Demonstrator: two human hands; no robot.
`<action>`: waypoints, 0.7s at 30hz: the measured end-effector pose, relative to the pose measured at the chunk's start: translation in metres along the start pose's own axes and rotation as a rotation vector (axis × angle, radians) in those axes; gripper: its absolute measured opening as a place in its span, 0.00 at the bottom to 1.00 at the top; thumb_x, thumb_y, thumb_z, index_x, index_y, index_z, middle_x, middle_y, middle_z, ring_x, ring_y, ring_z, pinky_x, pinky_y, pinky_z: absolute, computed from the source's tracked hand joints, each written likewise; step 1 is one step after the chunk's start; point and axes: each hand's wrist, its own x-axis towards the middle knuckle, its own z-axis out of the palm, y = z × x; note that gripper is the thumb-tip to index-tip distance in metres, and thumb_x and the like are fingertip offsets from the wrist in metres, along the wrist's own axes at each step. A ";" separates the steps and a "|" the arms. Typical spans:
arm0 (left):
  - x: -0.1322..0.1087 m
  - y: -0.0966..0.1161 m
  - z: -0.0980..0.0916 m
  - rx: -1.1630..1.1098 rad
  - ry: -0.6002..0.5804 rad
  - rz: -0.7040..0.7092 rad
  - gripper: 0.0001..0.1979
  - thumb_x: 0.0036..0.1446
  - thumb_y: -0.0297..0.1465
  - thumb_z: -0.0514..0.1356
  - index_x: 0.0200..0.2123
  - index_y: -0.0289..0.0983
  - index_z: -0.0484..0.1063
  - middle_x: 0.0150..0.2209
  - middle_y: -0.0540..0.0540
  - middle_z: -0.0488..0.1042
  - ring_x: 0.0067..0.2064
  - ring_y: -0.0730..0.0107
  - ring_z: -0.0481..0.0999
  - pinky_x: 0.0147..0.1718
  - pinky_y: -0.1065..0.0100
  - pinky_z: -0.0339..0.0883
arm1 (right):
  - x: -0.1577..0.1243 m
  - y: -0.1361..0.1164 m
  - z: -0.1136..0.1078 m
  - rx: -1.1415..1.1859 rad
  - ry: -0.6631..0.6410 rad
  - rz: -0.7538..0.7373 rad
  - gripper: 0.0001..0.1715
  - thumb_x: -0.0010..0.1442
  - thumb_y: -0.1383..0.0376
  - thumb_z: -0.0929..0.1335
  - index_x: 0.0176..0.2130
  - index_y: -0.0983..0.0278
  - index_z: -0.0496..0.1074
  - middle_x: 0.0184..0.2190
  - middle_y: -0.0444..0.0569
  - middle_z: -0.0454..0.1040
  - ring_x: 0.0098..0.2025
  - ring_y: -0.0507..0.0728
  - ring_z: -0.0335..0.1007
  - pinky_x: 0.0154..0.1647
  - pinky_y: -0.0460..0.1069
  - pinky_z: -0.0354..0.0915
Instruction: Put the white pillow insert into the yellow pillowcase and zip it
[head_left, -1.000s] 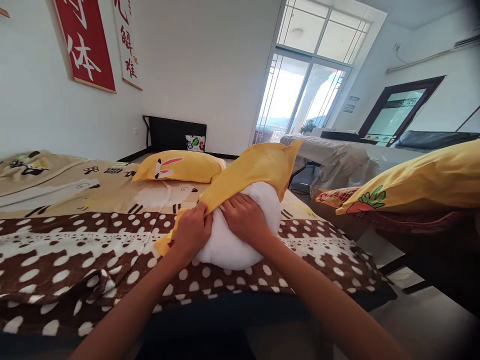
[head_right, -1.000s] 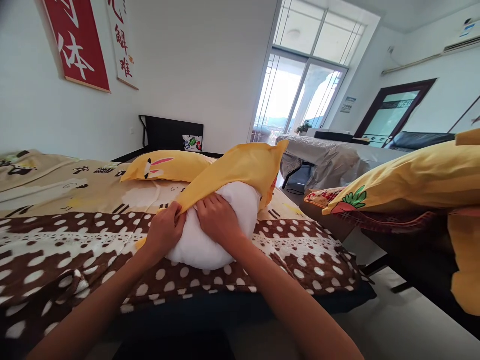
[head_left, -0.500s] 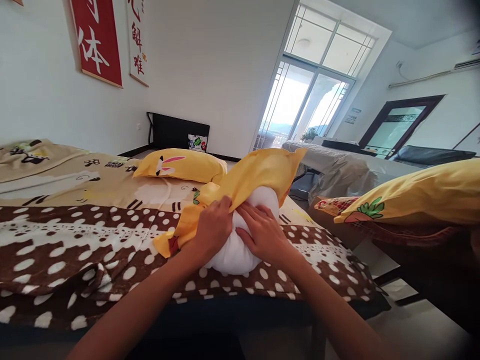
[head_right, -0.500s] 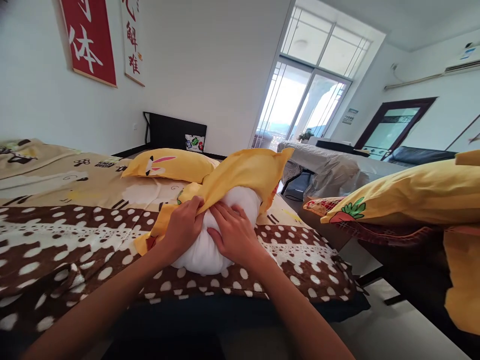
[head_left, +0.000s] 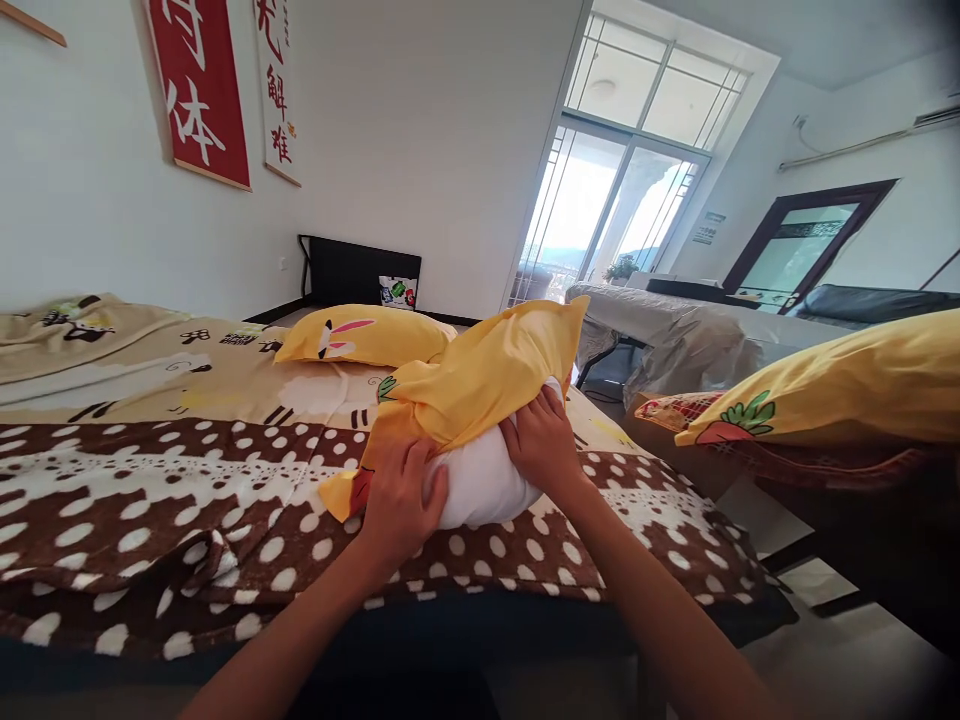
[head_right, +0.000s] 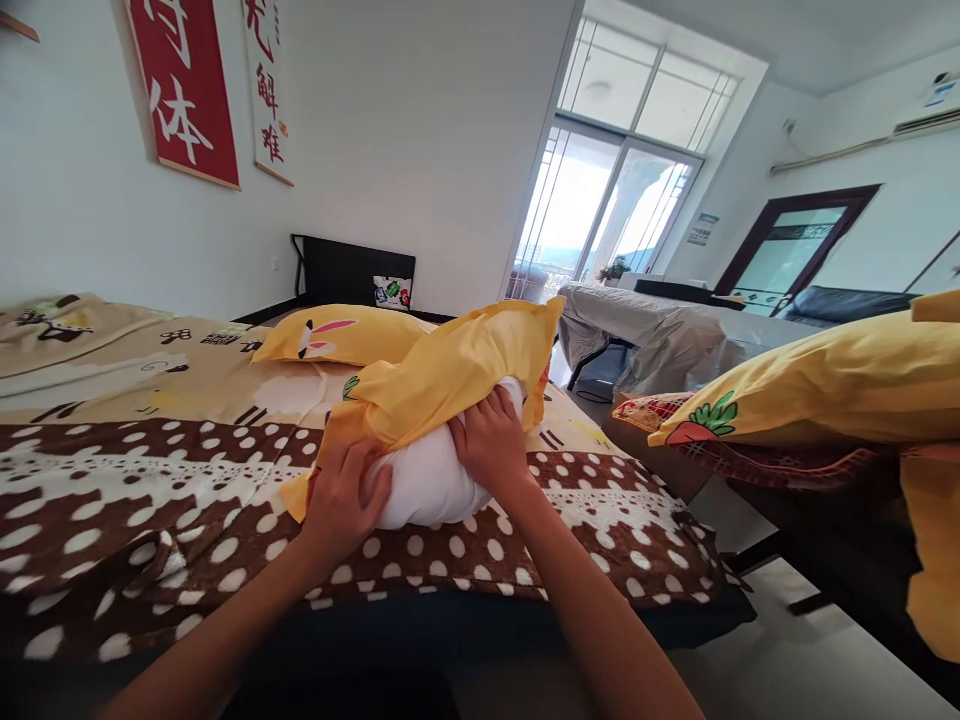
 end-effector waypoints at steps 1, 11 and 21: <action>-0.007 0.000 0.000 -0.053 -0.022 -0.043 0.11 0.59 0.29 0.54 0.46 0.36 0.62 0.41 0.41 0.68 0.44 0.61 0.68 0.43 0.62 0.65 | -0.003 0.002 0.000 -0.001 0.028 -0.011 0.19 0.65 0.61 0.59 0.42 0.70 0.72 0.42 0.58 0.75 0.50 0.62 0.66 0.60 0.58 0.54; 0.007 -0.008 0.032 -0.170 -0.161 -0.314 0.08 0.51 0.22 0.53 0.35 0.37 0.62 0.33 0.43 0.71 0.37 0.59 0.72 0.35 0.62 0.67 | -0.040 -0.014 -0.009 0.065 0.239 0.002 0.16 0.62 0.64 0.61 0.46 0.70 0.68 0.43 0.62 0.73 0.51 0.65 0.66 0.56 0.62 0.62; 0.031 0.032 0.046 -0.275 0.398 0.159 0.13 0.42 0.15 0.49 0.24 0.39 0.52 0.22 0.51 0.57 0.26 0.71 0.58 0.25 0.69 0.53 | -0.126 -0.046 -0.048 0.003 0.324 -0.172 0.20 0.57 0.70 0.65 0.51 0.65 0.68 0.40 0.55 0.76 0.49 0.63 0.67 0.48 0.57 0.60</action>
